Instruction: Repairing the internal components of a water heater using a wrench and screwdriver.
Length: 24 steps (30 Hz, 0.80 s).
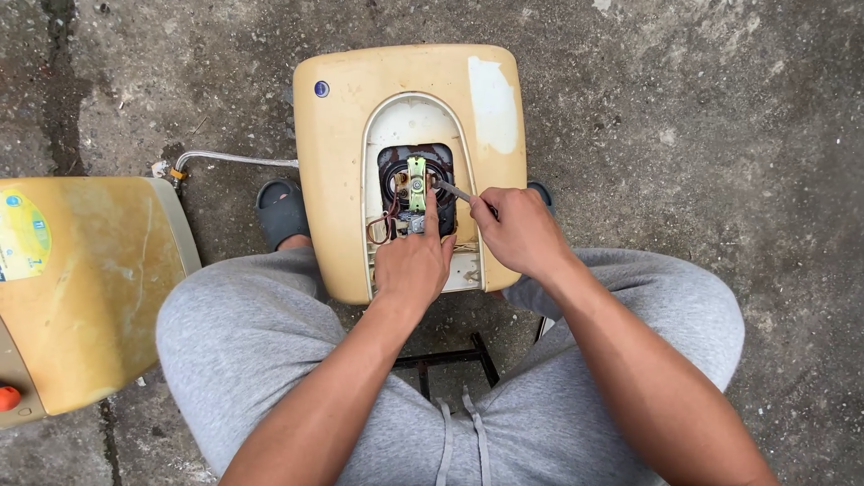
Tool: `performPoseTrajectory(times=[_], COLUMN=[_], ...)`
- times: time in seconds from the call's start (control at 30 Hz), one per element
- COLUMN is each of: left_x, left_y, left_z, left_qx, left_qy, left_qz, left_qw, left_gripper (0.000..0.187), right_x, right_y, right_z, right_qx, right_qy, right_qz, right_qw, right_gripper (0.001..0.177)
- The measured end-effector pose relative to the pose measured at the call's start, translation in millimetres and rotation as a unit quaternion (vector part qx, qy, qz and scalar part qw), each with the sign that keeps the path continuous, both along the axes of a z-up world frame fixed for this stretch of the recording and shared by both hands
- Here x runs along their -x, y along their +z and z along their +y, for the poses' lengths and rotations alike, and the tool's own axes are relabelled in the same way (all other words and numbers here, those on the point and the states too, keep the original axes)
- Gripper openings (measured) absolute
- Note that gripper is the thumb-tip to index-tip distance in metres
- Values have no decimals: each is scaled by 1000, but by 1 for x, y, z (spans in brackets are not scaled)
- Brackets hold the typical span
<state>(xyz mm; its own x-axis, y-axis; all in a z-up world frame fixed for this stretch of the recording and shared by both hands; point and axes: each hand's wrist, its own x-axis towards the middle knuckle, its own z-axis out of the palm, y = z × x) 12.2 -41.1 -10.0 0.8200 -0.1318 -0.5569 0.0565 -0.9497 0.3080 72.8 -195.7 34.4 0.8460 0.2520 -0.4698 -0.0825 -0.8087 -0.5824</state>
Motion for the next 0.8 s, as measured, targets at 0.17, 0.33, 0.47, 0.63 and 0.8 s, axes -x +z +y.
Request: performPoseTrajectory(times=[0.17,0.33,0.47,0.63,0.8], left_x=[-4,-5,-8,-10,-10], left_y=[-2,-20,-23,-23,-25], left_z=[-10,-22,-21,-18,-18], left_qx=[-13,-43,-48,-52,-71], left_qy=[7,-6,-11,-19,-28], left_qz=[17,6,7,13,0], left_qw=[1000,999,999,998,997], left_gripper=[74,76,77,75,72], right_x=[-2,-2,-5,-7,-6], right_y=[7,12,13,17,24], right_z=[-1,-4,-8,-11,-16], right_qx=[0,-9,-19,-26,-22], right_qy=[-7,-8,-9,-11,-6], right_qz=[-2,-11,-16,-28,-41], right_qw=[1000,1000,1000,999,999], right_gripper=[38,37,38,36,34])
